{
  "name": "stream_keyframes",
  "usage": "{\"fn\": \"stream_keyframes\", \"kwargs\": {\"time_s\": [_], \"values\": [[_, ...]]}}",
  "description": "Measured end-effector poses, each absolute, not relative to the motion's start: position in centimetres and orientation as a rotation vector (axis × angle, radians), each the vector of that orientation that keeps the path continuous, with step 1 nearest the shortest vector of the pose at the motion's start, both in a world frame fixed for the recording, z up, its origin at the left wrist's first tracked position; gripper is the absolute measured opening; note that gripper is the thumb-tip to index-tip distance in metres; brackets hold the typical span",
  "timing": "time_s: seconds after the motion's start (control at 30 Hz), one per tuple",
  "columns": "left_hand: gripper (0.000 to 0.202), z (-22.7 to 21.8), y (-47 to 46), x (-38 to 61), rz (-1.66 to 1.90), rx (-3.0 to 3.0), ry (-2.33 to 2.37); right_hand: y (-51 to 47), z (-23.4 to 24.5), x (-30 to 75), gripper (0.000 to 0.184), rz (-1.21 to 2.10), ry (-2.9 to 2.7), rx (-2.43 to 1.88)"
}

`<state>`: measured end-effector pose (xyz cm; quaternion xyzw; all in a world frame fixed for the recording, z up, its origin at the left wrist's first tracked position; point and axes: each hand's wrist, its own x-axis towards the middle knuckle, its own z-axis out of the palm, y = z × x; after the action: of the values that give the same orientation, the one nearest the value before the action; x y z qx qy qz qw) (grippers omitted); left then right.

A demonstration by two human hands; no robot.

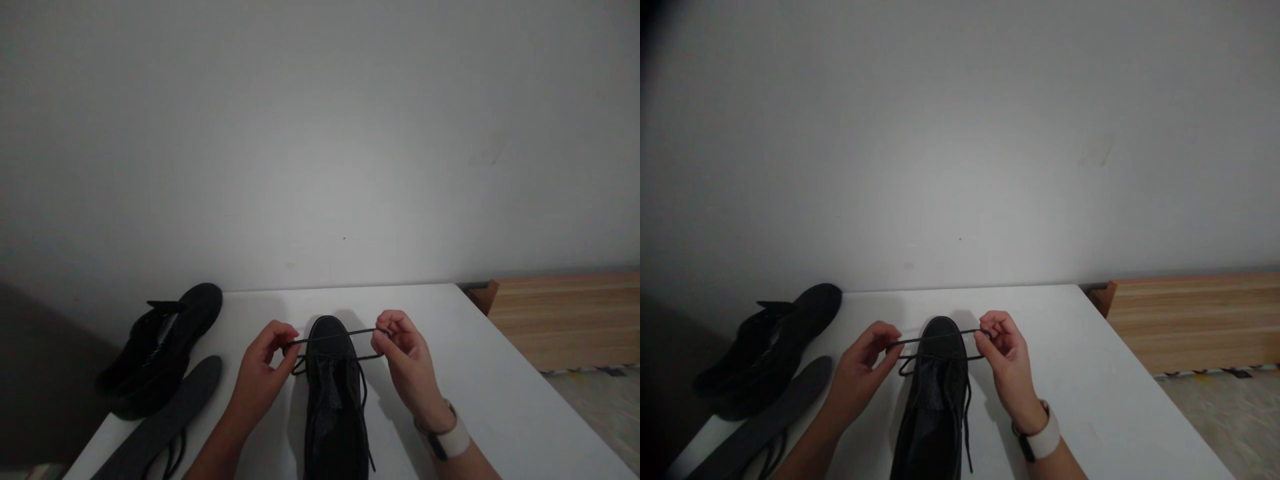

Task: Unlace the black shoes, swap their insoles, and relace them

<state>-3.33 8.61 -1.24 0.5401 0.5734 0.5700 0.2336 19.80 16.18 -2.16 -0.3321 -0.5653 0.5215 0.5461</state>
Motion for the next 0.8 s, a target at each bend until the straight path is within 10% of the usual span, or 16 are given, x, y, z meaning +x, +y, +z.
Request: {"fn": "stream_keyframes", "kwargs": {"time_s": [0.8], "values": [[0.020, -0.9, 8.1, -3.9, 1.576, 0.982, 1.369, 14.5, -0.9, 20.4, 0.015, 0.164, -1.334, -0.752]]}}
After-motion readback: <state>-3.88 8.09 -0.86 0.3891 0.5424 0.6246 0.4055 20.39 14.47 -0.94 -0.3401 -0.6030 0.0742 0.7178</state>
